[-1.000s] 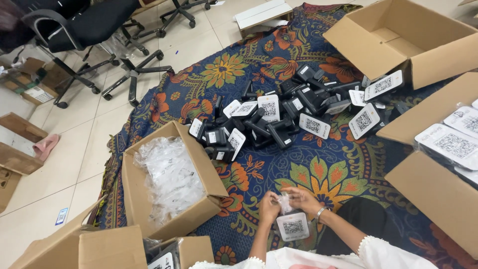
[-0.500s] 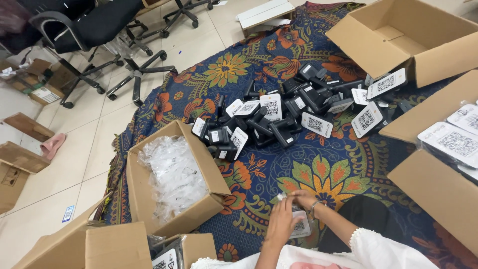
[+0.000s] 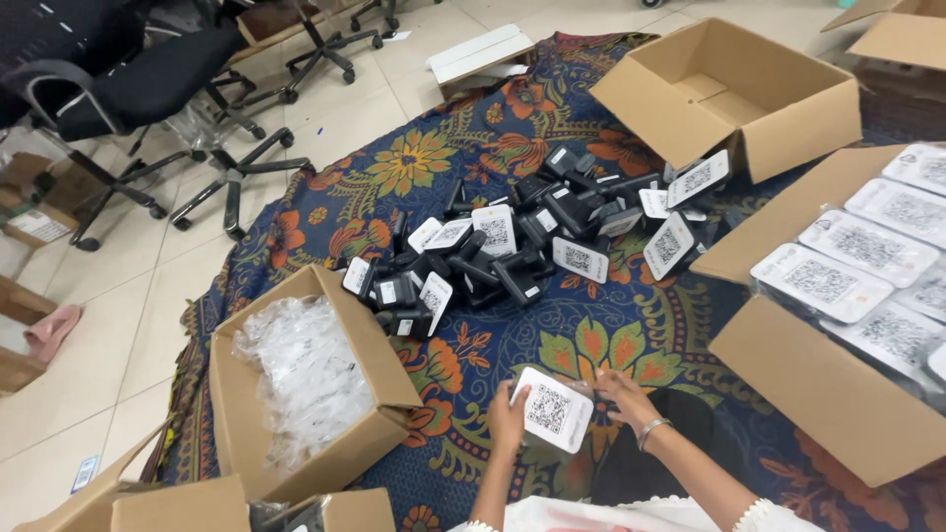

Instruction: The person packs small black devices with QR codes into plastic bags and cardboard boxes.

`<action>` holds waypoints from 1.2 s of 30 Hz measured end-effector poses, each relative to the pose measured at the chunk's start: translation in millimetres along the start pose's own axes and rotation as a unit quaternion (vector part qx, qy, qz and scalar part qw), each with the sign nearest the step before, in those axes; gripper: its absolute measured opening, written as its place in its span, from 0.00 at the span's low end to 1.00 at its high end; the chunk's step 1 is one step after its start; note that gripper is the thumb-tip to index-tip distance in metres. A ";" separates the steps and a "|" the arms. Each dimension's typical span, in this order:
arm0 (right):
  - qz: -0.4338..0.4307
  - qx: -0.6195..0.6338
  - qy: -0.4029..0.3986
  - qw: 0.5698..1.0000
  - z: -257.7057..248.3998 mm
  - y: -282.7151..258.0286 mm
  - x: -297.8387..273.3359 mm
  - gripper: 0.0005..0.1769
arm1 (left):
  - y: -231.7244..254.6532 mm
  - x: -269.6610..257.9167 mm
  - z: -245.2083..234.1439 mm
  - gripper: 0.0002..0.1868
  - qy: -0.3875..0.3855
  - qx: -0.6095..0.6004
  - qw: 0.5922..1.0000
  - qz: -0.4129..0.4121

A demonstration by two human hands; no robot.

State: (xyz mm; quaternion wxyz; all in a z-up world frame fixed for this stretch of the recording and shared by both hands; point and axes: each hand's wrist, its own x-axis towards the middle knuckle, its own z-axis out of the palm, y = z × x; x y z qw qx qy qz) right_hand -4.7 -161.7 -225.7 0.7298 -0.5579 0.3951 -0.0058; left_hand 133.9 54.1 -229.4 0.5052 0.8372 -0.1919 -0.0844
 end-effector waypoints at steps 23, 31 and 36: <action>-0.417 -0.114 0.418 0.799 -318.1 -154.1 -159.1 0.50 | 346.7 19.2 360.8 0.24 -0.271 -0.394 0.873 -0.099; -0.338 -0.095 0.514 0.782 -475.9 -146.9 -160.3 0.53 | 443.6 -3.3 487.6 0.25 -0.458 -0.340 0.817 -0.091; -0.298 -0.116 0.526 0.788 -530.8 -126.8 -133.0 0.53 | 444.4 -7.2 527.5 0.30 -0.504 -0.265 0.822 -0.012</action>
